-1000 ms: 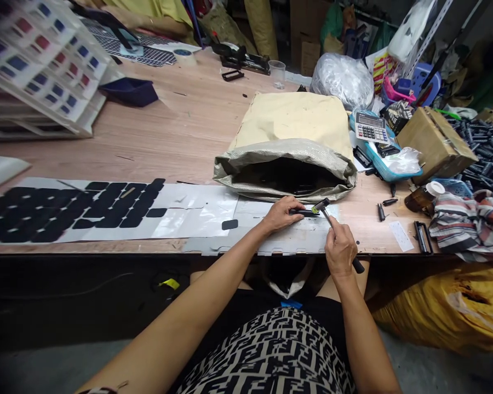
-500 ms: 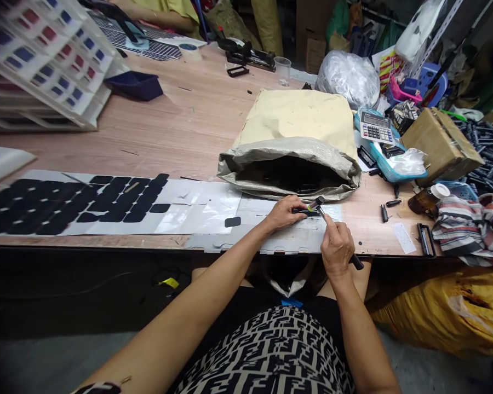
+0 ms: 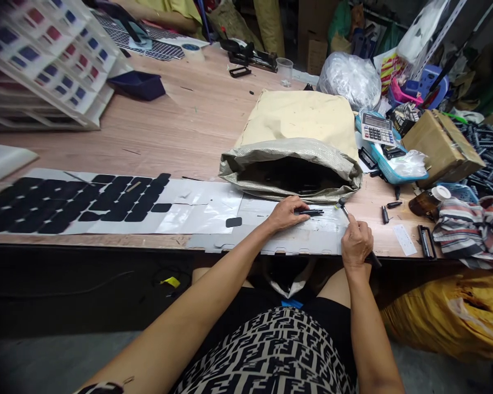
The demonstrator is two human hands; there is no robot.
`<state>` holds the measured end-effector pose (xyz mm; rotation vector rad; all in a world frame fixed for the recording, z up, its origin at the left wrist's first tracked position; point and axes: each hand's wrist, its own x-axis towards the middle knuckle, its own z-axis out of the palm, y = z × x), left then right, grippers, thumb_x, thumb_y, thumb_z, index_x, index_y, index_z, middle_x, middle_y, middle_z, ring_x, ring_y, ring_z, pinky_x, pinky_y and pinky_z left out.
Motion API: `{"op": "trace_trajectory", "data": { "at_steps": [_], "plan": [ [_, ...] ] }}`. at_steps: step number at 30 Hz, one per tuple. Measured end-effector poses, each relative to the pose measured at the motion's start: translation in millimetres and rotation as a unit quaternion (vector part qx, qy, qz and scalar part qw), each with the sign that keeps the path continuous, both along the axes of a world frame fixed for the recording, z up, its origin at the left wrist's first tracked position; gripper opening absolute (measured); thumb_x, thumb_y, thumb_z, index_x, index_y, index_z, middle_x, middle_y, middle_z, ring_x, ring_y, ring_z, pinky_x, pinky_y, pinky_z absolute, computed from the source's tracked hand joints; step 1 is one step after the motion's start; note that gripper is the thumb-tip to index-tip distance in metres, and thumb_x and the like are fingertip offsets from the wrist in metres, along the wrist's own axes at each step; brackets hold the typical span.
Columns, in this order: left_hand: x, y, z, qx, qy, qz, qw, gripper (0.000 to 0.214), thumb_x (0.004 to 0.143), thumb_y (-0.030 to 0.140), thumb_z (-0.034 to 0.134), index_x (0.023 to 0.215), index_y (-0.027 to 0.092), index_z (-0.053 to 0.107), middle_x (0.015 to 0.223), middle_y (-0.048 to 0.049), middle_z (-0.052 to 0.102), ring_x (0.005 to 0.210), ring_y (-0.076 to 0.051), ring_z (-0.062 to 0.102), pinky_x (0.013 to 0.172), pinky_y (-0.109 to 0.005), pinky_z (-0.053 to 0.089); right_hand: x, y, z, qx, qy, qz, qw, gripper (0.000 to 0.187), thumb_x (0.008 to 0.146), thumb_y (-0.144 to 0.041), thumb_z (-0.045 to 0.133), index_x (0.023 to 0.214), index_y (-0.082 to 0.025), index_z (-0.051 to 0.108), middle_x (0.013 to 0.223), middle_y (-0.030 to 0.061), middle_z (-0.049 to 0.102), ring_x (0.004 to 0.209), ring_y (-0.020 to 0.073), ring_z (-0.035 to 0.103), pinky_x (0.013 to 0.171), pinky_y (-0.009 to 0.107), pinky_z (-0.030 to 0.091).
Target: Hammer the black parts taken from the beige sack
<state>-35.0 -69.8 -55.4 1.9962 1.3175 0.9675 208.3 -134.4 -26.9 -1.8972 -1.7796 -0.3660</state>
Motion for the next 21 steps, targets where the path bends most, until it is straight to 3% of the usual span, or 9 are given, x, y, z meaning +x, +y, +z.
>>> {"op": "trace_trajectory", "data": {
  "at_steps": [5,8,10,14,16,17,19,21],
  "plan": [
    [-3.6,3.8,1.9,-0.002,0.004,-0.02,1.0,0.015,0.081,0.031,0.071,0.093,0.022,0.074,0.084,-0.0018,0.06,0.088,-0.021,0.058,0.08,-0.034,0.046,12.4,9.0,-11.3,0.009,0.0,-0.051,0.999,0.04,0.091,-0.016,0.048,0.121,-0.025,0.072,0.093,0.008,0.063,0.082,0.0214,0.05,0.074,0.034,0.034],
    [-6.2,-8.8,10.8,0.0,-0.032,-0.031,0.999,0.019,0.085,0.034,0.067,0.096,0.02,0.072,0.088,-0.0031,0.061,0.08,-0.018,0.057,0.075,-0.032,0.047,9.5,7.6,-10.9,-0.003,-0.007,-0.052,0.999,0.042,0.09,-0.016,0.048,0.125,-0.025,0.07,0.095,0.0087,0.061,0.084,0.0219,0.048,0.073,0.034,0.033],
    [-6.9,-35.2,19.0,0.008,-0.059,-0.049,0.997,0.023,0.091,0.037,0.06,0.101,0.019,0.07,0.092,-0.0049,0.063,0.078,-0.017,0.057,0.074,-0.032,0.048,7.1,5.9,-8.7,-0.013,-0.007,-0.052,0.999,0.042,0.091,-0.016,0.049,0.127,-0.025,0.069,0.097,0.0091,0.061,0.085,0.0225,0.047,0.074,0.035,0.032],
    [-4.4,-121.8,22.1,-0.029,-0.074,-0.156,0.984,0.027,0.097,0.04,0.051,0.11,0.022,0.068,0.093,-0.0056,0.068,0.084,-0.018,0.063,0.079,-0.031,0.05,4.4,4.3,-6.3,-0.039,-0.005,-0.054,0.998,0.044,0.091,-0.017,0.048,0.131,-0.026,0.064,0.1,0.0096,0.059,0.088,0.0237,0.046,0.075,0.035,0.032],
    [-0.8,-161.3,6.9,-0.1,-0.065,-0.213,0.97,0.027,0.098,0.04,0.05,0.113,0.025,0.067,0.094,-0.0045,0.071,0.083,-0.018,0.065,0.079,-0.03,0.05,4.1,4.4,-6.6,-0.045,-0.009,-0.054,0.997,0.044,0.092,-0.018,0.048,0.133,-0.025,0.063,0.101,0.01,0.059,0.09,0.0244,0.046,0.075,0.036,0.032],
    [1.2,-175.4,-5.7,-0.14,-0.057,-0.208,0.966,0.028,0.098,0.041,0.049,0.113,0.026,0.067,0.095,-0.004,0.071,0.084,-0.018,0.066,0.078,-0.03,0.051,4.0,4.6,-7.0,-0.045,-0.013,-0.054,0.997,0.044,0.092,-0.018,0.048,0.133,-0.025,0.062,0.101,0.0102,0.059,0.09,0.0247,0.046,0.075,0.036,0.032],
    [4.3,-190.2,-38.1,-0.221,-0.028,-0.132,0.966,0.029,0.097,0.044,0.048,0.11,0.026,0.067,0.086,-0.0023,0.07,0.076,-0.019,0.066,0.069,-0.03,0.049,4.0,5.1,-7.6,-0.043,-0.022,-0.051,0.998,0.043,0.092,-0.02,0.049,0.133,-0.024,0.062,0.101,0.0104,0.059,0.091,0.025,0.047,0.075,0.037,0.032],
    [4.9,-189.8,-72.8,-0.256,0.01,-0.034,0.966,0.03,0.096,0.044,0.048,0.107,0.024,0.068,0.07,-0.001,0.065,0.064,-0.02,0.063,0.059,-0.029,0.045,4.0,5.6,-7.9,-0.04,-0.031,-0.05,0.997,0.043,0.093,-0.02,0.048,0.133,-0.024,0.062,0.101,0.0105,0.06,0.091,0.0252,0.048,0.075,0.037,0.032]
  ]
}}
